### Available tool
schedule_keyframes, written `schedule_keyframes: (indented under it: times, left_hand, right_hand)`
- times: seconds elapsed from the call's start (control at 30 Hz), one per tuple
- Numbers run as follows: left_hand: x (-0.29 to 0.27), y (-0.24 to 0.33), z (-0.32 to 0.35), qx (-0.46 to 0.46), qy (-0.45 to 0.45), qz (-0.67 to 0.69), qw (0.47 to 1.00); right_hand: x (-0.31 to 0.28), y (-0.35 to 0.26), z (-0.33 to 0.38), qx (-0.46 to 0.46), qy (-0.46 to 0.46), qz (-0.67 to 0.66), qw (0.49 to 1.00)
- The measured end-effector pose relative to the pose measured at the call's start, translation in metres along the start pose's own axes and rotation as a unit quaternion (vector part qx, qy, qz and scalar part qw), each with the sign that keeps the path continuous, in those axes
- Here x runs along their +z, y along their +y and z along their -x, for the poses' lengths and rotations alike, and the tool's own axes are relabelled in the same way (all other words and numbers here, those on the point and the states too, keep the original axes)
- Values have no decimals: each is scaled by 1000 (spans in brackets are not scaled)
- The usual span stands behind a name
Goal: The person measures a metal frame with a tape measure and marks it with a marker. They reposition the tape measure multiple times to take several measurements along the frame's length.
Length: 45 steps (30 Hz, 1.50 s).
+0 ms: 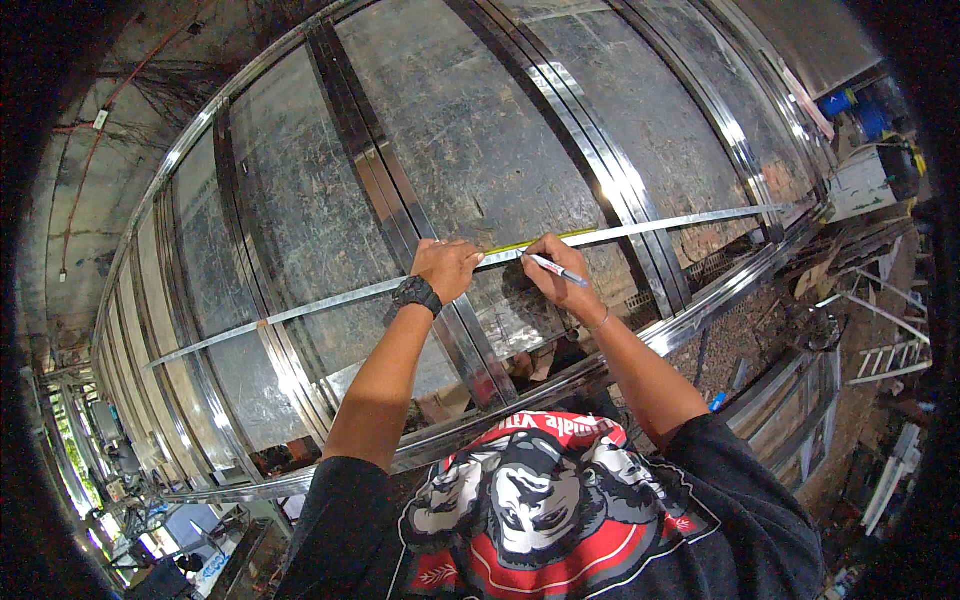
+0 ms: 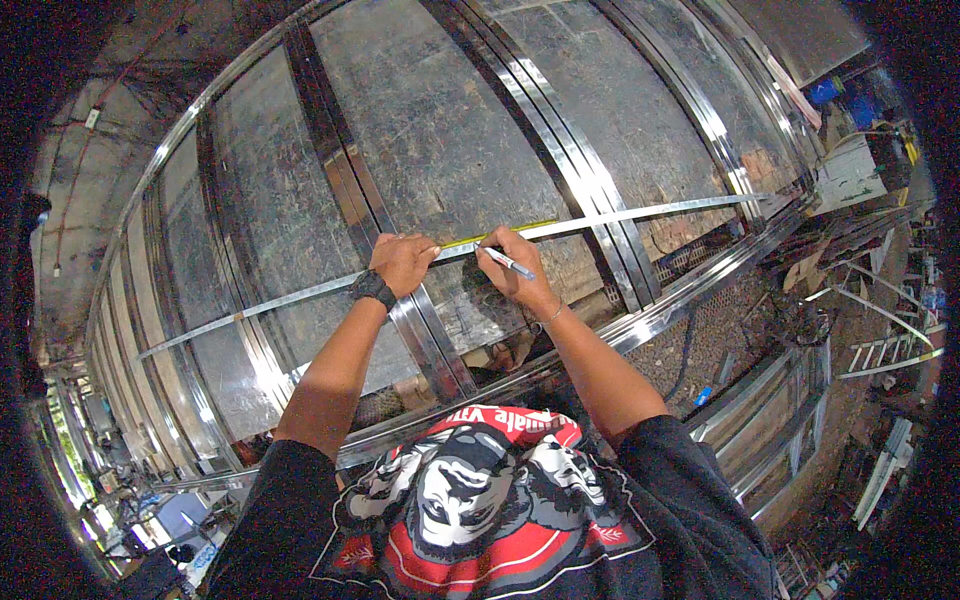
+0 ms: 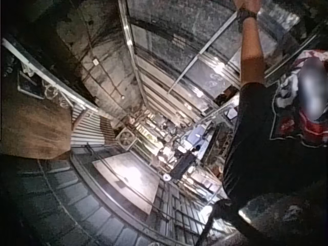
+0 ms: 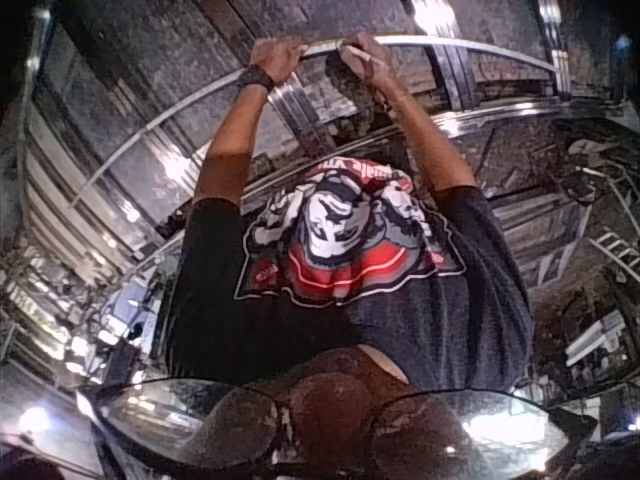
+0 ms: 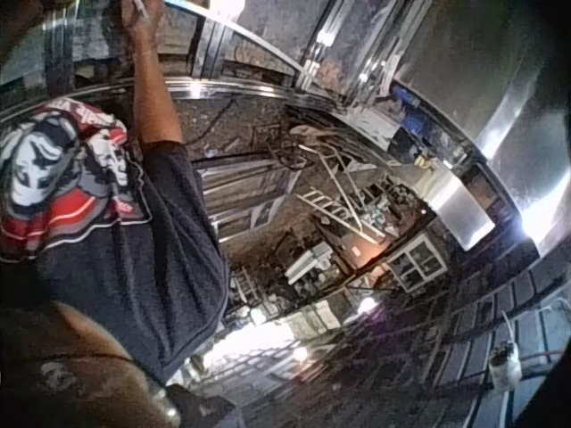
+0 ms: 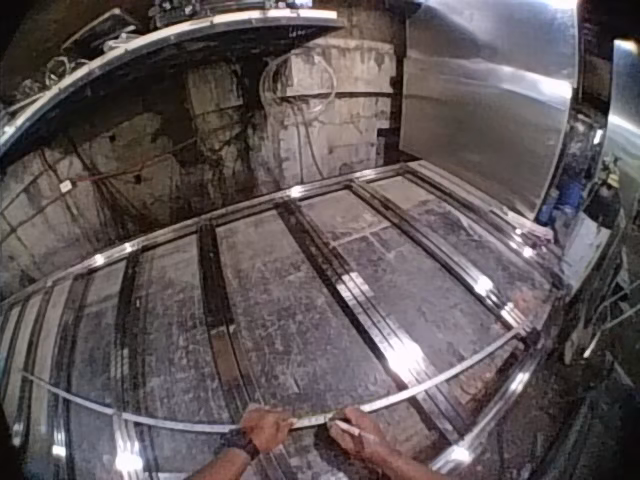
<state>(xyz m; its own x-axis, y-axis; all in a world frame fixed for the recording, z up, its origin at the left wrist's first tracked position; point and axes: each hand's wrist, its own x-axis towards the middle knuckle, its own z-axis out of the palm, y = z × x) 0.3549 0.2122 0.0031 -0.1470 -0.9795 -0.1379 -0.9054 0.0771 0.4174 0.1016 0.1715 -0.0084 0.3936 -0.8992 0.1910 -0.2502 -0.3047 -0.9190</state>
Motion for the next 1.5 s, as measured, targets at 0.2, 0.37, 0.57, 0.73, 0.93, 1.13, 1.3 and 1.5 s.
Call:
schedule_keyframes:
  times: [0.2, 0.37, 0.57, 0.73, 0.93, 1.13, 1.3, 1.5]
  left_hand:
    - [0, 0, -1, -3, -10, 1, 1000]
    - [-1, 1, 1, -1, 0, 4, 1000]
    - [-2, 0, 0, -1, -4, 1, 1000]
    - [-2, 0, 1, 2, 9, 4, 1000]
    - [-1, -1, -1, 3, 1, -4, 1000]
    - [2, -1, 1, 9, 17, 9, 1000]
    - [-6, 5, 0, -5, -24, 3, 1000]
    - [-1, -2, 3, -8, 4, 8, 1000]
  right_hand:
    - [-2, -4, 0, 42, -27, 18, 999]
    - [1, -2, -1, -1, -6, 21, 1000]
    - [0, -5, -1, 19, -22, 34, 999]
    - [2, -4, -1, 13, -25, 52, 998]
    - [-6, -9, 6, 66, -5, 5, 998]
    - [-46, -17, 56, 154, 109, 36, 981]
    - [-75, -2, 116, 115, 122, 147, 975]
    - [-78, -2, 130, 35, 51, 163, 985]
